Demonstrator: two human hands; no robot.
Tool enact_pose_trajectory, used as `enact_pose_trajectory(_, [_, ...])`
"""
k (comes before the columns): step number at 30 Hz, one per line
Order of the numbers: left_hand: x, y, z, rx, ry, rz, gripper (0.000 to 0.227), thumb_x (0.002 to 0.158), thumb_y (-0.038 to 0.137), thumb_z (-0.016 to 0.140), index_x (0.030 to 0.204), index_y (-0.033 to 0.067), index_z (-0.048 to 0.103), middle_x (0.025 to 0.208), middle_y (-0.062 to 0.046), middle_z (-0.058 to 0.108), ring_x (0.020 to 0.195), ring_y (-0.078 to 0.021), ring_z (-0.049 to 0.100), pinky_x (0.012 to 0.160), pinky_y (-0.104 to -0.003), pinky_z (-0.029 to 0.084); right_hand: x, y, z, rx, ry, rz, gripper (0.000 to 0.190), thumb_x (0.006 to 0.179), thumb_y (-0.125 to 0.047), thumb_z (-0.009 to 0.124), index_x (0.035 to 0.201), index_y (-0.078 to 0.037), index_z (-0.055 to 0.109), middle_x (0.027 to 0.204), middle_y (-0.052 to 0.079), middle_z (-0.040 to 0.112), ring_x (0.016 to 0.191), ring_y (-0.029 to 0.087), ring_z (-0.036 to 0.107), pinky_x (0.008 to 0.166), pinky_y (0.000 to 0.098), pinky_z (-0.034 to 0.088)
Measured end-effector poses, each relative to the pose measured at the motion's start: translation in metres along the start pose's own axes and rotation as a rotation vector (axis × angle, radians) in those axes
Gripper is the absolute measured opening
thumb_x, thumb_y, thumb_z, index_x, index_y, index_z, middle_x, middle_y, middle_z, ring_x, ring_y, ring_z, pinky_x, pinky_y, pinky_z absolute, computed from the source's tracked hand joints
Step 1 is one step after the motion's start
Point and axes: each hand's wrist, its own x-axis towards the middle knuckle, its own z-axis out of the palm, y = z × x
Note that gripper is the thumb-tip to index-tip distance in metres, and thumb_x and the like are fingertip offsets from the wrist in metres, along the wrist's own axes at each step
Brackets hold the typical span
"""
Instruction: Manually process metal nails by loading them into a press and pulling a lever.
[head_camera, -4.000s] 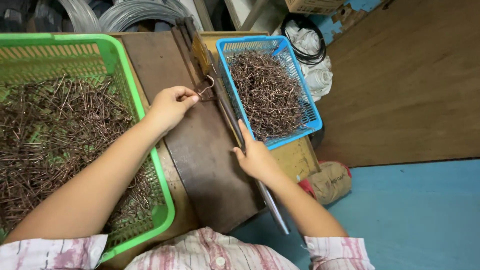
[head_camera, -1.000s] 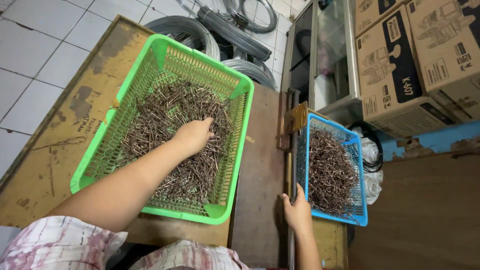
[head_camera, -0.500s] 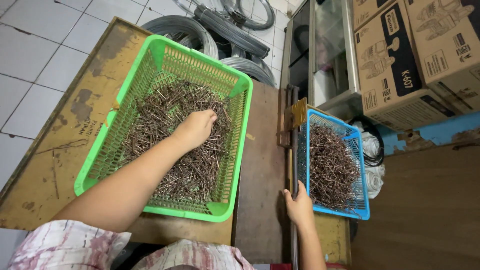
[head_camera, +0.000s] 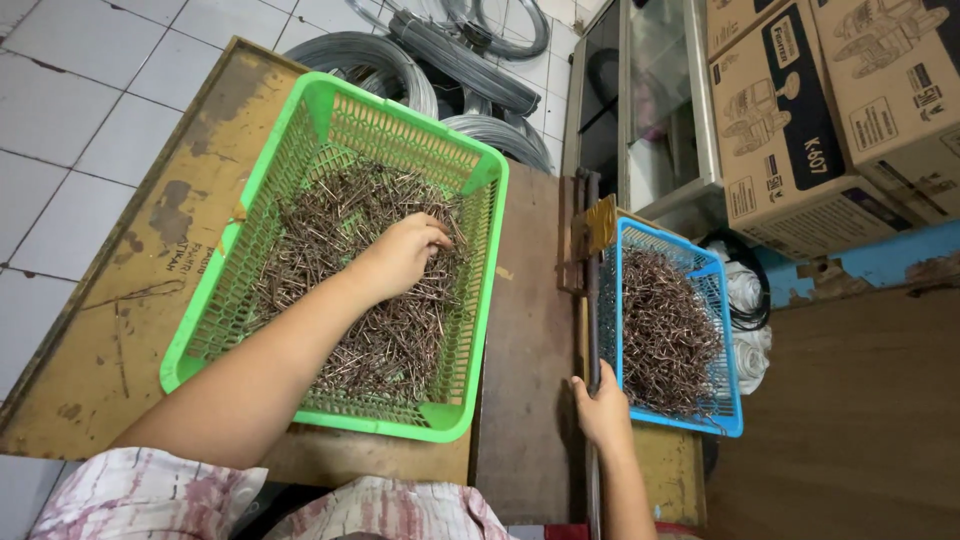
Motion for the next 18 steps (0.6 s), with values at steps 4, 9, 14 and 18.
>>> enact_pose_trajectory(4, [-0.011,0.017,-0.012,-0.026,-0.046,-0.063,0.034,0.106,0.004,0.058,0.132,0.0134,0.077,0.146,-0.014,0.07,0.132,-0.0308,0.068,0.12,-0.049,0.052,0.006,0.008,0.004,0.017,0.005,-0.001,0.051,0.098,-0.032,0.066,0.147,-0.022,0.06,0.125,0.007,0.082,0.116,0.032,0.076,0.102,0.0397,0.054])
enact_pose_trajectory(9, [-0.016,0.029,-0.018,-0.18,0.122,-0.005,0.038,0.111,0.016,0.048,0.145,0.0143,0.065,0.135,-0.009,0.075,0.123,-0.0237,0.072,0.11,-0.046,0.057,0.011,0.016,0.007,0.004,0.015,-0.011,0.048,0.097,-0.032,0.066,0.145,-0.023,0.062,0.121,0.007,0.083,0.112,0.033,0.077,0.099,0.0406,0.055])
enact_pose_trajectory(14, [-0.008,0.027,-0.015,-0.555,0.232,-0.303,0.029,0.118,0.018,0.042,0.142,0.0135,0.059,0.09,0.0,0.06,0.08,-0.0124,0.059,0.07,-0.025,0.055,0.01,0.013,0.006,-0.015,0.02,-0.008,0.05,0.097,-0.032,0.067,0.145,-0.023,0.061,0.122,0.008,0.082,0.113,0.034,0.076,0.099,0.0412,0.055])
enact_pose_trajectory(18, [-0.009,0.042,-0.024,-0.596,0.17,-0.464,0.034,0.11,0.003,0.048,0.139,0.0128,0.062,0.148,-0.005,0.065,0.126,-0.0167,0.066,0.109,-0.031,0.059,0.006,0.007,0.003,0.012,0.002,0.019,0.051,0.098,-0.032,0.067,0.148,-0.023,0.06,0.125,0.007,0.082,0.112,0.032,0.077,0.101,0.0401,0.056])
